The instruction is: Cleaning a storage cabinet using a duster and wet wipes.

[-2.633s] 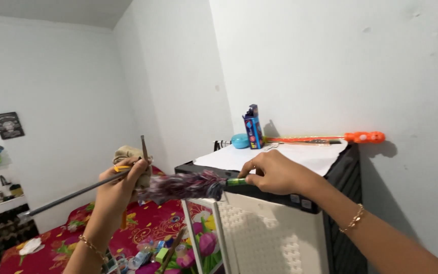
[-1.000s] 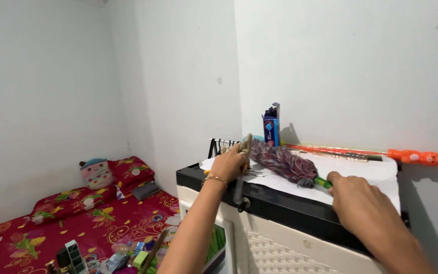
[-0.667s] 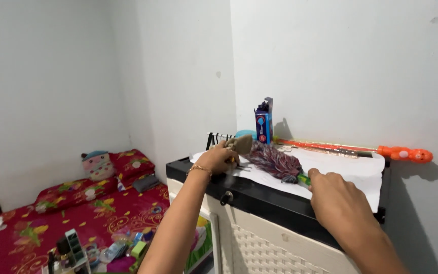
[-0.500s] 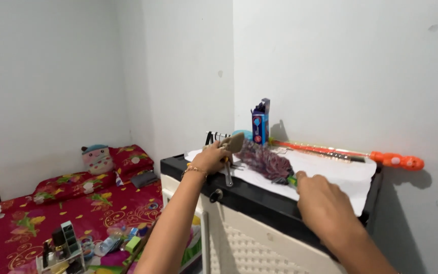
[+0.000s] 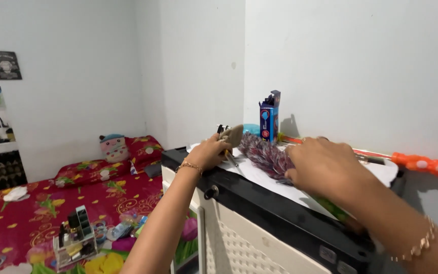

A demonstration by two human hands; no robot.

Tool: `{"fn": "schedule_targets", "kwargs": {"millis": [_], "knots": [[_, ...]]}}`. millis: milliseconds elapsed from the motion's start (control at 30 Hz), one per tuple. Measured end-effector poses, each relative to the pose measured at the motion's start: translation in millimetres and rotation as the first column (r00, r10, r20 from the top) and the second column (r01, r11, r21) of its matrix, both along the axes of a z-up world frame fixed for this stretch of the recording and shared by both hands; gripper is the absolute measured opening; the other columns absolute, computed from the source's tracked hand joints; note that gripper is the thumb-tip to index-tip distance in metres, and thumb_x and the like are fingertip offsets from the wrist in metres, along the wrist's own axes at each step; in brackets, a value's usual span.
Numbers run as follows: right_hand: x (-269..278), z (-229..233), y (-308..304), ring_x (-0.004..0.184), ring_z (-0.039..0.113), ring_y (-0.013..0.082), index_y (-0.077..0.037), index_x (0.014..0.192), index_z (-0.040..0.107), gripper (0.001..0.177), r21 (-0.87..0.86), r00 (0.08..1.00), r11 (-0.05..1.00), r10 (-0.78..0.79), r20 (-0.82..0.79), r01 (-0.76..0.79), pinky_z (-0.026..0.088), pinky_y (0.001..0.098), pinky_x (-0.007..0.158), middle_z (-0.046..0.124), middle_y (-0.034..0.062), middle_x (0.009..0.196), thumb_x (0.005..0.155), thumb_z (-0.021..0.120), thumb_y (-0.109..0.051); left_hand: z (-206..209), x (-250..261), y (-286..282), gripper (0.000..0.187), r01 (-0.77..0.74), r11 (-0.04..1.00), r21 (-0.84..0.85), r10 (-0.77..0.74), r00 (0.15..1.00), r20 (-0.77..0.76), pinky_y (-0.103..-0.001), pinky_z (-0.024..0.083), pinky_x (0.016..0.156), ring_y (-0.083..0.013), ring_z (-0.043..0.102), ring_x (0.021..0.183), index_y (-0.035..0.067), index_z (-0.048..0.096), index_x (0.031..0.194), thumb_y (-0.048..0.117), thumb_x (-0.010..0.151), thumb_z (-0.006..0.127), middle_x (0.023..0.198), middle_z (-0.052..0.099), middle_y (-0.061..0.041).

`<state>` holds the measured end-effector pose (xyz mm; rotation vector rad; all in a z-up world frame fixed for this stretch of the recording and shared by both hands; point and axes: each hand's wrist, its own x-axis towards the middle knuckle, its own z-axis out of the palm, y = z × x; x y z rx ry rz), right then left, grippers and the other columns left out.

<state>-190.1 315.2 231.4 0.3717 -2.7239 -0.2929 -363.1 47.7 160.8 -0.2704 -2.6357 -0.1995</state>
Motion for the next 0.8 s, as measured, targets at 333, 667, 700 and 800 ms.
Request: {"fn": "schedule_targets", "kwargs": {"millis": [333, 667, 700, 800], "knots": [[-122.0, 12.7, -86.0, 0.110, 0.073, 0.0300, -0.026, 0.119, 0.076, 0.032, 0.184, 0.994, 0.979, 0.067, 0.089, -0.082, 0.058, 0.0575, 0.091, 0.077, 0.0086, 0.112, 0.088, 0.071, -0.031, 41.2, -6.6, -33.3, 0.032, 0.314, 0.920, 0.233, -0.354, 0.923, 0.153, -0.039, 0.060, 0.082, -0.0251, 0.076, 0.077, 0.005, 0.070, 0.083, 0.037, 0.092, 0.070, 0.071, 0.072, -0.009], [-216.9, -47.1, -151.6, 0.095, 0.075, 0.0352, -0.008, 0.108, 0.076, 0.022, 0.240, 0.971, 0.957, 0.111, 0.211, -0.161, 0.061, 0.0514, 0.075, 0.075, 0.0175, 0.100, 0.091, 0.069, -0.020, 57.3, -31.8, -80.1, 0.023, 0.355, 0.629, 0.691, -0.657, 0.718, 0.229, -0.028, 0.050, 0.063, -0.0188, 0.067, 0.076, 0.008, 0.072, 0.103, 0.029, 0.097, 0.065, 0.083, 0.074, -0.009], [-221.1, -56.0, -156.0, 0.092, 0.075, 0.0368, -0.004, 0.109, 0.073, 0.021, 0.223, 0.973, 0.962, 0.115, 0.198, -0.159, 0.061, 0.0527, 0.073, 0.074, 0.0196, 0.099, 0.092, 0.066, -0.015, 57.5, -29.8, -80.3, 0.030, 0.338, 0.585, 0.737, -0.678, 0.703, 0.215, -0.028, 0.048, 0.061, -0.0189, 0.062, 0.076, 0.005, 0.071, 0.108, 0.031, 0.097, 0.065, 0.086, 0.071, -0.010], [-219.5, -64.2, -153.8, 0.088, 0.075, 0.0379, 0.001, 0.113, 0.067, 0.023, 0.152, 0.975, 0.974, 0.144, 0.168, -0.170, 0.061, 0.0518, 0.070, 0.072, 0.0217, 0.099, 0.093, 0.062, -0.009, 50.0, -51.3, -93.6, 0.041, 0.305, 0.480, 0.823, -0.739, 0.646, 0.192, -0.026, 0.043, 0.056, -0.0164, 0.054, 0.070, -0.001, 0.068, 0.118, 0.034, 0.097, 0.067, 0.085, 0.066, -0.011]]}}
